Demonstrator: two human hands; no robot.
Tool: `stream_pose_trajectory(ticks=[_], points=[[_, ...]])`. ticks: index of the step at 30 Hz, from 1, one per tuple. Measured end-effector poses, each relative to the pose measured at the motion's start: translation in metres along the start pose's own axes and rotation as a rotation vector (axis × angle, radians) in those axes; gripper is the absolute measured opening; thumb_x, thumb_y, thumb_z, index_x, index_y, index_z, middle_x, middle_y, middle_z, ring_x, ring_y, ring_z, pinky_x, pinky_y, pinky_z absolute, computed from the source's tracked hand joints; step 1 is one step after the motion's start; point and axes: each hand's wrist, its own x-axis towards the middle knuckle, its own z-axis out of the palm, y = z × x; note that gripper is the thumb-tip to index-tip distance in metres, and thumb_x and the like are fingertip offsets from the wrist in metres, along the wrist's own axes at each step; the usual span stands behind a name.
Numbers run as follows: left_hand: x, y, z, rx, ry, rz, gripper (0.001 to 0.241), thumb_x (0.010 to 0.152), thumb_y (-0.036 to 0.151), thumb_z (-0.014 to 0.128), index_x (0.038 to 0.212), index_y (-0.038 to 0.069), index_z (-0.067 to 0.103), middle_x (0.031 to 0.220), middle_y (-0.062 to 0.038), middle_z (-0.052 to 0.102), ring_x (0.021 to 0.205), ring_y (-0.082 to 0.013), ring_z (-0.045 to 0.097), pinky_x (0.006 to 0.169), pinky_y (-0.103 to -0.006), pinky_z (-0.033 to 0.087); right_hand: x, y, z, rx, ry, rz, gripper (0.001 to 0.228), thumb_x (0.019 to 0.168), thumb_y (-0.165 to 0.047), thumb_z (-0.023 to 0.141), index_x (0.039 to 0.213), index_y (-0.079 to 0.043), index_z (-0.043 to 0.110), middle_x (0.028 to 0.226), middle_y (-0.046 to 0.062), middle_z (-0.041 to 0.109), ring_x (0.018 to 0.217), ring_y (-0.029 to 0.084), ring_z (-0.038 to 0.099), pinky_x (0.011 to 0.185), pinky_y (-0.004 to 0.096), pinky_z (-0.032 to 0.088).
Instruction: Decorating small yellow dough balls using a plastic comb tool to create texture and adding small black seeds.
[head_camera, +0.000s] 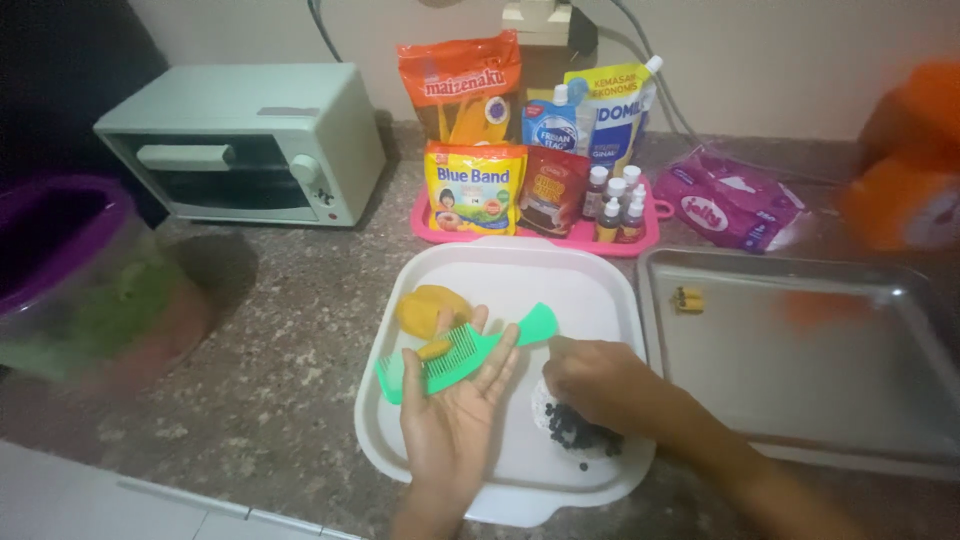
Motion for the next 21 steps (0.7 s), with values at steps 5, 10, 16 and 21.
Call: stream_pose_trajectory(ticks=[5, 10, 16, 21], points=[[0.001, 0.001, 0.026, 0.051, 0.280, -0.073, 0.066, 0.094, 0.052, 0.047, 0.148, 0.016, 0.053, 0.160, -0.023, 0.049, 0.139, -0.0574, 0.048, 0.111, -0.0564, 0.042, -0.003, -0.014, -0.063, 0.379, -0.025, 0.165, 0.015, 0.089, -0.019, 0.059, 0.074, -0.016, 0.062, 0.086, 0.001, 0.063, 0.077, 0.022, 0.062, 0.067, 0.039, 0.050], [-0.011, -0.016, 0.023, -0.068, 0.199, -0.183, 0.062, 0.097, 0.055, 0.050, 0.148, 0.020, 0.057, 0.154, -0.023, 0.054, 0.139, -0.0538, 0.050, 0.088, -0.0492, 0.060, -0.003, -0.057, -0.114, 0.668, 0.488, -0.041, 0.009, 0.092, -0.011, 0.069, 0.086, -0.008, 0.075, 0.087, 0.006, 0.065, 0.076, 0.017, 0.069, 0.067, 0.028, 0.053], [-0.025, -0.040, 0.034, -0.074, 0.253, -0.233, 0.073, 0.095, 0.050, 0.055, 0.156, 0.011, 0.049, 0.120, -0.021, 0.067, 0.101, -0.0311, 0.069, 0.090, -0.0430, 0.057, 0.000, -0.070, -0.106, 0.606, 0.701, -0.053, 0.024, 0.100, -0.023, 0.058, 0.092, -0.004, 0.071, 0.092, 0.010, 0.063, 0.079, 0.016, 0.067, 0.070, 0.024, 0.051], [-0.030, -0.047, 0.034, -0.079, 0.260, -0.281, 0.055, 0.098, 0.048, 0.056, 0.137, 0.010, 0.058, 0.105, -0.007, 0.069, 0.085, -0.0186, 0.068, 0.078, -0.0368, 0.057, 0.004, -0.084, -0.108, 0.538, 0.772, -0.045, 0.018, 0.095, -0.010, 0.062, 0.084, -0.001, 0.072, 0.089, 0.010, 0.065, 0.074, 0.016, 0.070, 0.063, 0.024, 0.058]])
